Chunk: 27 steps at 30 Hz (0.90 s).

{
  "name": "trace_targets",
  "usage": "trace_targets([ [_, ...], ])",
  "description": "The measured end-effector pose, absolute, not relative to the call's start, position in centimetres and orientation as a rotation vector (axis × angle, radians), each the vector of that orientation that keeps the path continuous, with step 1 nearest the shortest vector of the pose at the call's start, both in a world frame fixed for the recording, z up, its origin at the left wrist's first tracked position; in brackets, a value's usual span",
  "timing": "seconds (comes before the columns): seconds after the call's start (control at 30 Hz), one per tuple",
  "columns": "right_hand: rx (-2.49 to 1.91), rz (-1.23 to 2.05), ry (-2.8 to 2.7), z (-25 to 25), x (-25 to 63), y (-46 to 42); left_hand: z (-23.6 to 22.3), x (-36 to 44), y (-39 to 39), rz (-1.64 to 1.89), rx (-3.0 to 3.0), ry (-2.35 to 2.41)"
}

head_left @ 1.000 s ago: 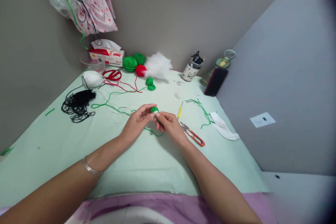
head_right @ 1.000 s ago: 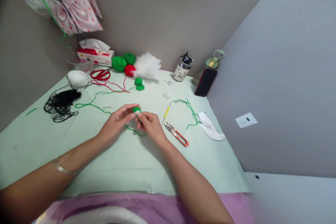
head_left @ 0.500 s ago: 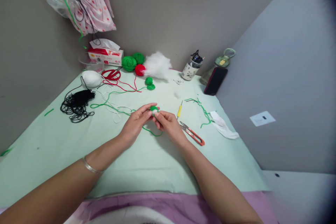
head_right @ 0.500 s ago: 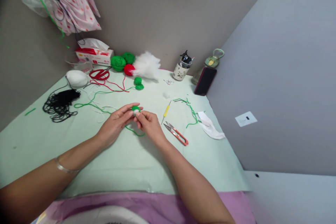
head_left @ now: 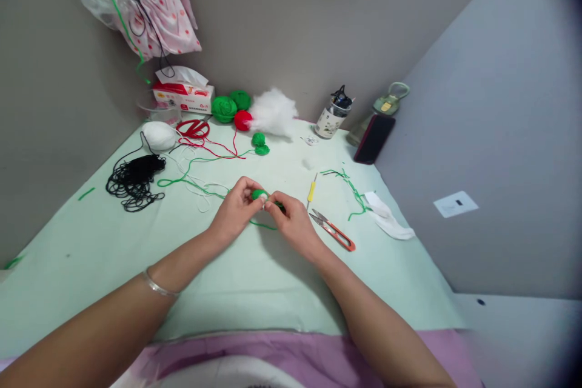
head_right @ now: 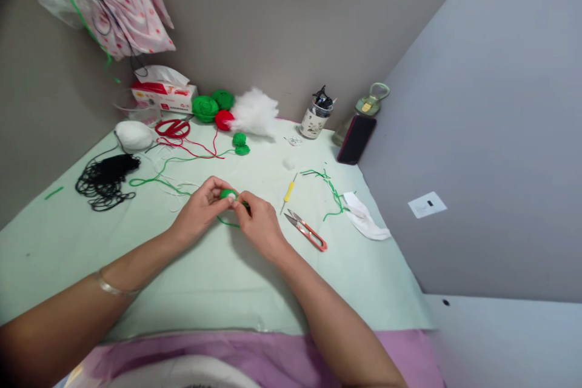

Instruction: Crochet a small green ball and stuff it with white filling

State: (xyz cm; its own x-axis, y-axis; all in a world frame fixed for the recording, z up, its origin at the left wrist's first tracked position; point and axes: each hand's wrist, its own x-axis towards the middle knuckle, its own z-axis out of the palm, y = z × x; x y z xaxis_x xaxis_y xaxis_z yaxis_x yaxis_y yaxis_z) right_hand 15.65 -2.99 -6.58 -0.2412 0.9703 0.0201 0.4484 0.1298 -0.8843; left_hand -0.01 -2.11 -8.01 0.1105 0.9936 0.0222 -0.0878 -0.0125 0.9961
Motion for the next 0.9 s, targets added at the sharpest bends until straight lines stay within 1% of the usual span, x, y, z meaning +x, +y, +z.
trace_targets([
  [0.17,-1.39,1.098,-1.761,-6.0,15.7,-2.9,-8.0,0.2,-1.9,1.187,1.238,1.082],
  [0.33,-1.402,1.093,-1.738,-5.7,15.9,-2.9,-7.9,-0.3,-2.1,1.129,1.221,0.975],
  [0.63,-1.558,0.895,-1.712,-5.8,16.2,-2.7,-8.2,-0.3,-2.6,1.03,1.215,0.861],
  [0.8,-1.511,0.762,-1.947,-5.0,16.7,-3.2,-8.2,-0.7,-2.3,1.001,1.19,0.82],
  [0.9,-1.414,0.805,-2.04,-4.6,17.0,-3.3,-8.4,-0.9,-1.9,0.999,1.17,0.835],
])
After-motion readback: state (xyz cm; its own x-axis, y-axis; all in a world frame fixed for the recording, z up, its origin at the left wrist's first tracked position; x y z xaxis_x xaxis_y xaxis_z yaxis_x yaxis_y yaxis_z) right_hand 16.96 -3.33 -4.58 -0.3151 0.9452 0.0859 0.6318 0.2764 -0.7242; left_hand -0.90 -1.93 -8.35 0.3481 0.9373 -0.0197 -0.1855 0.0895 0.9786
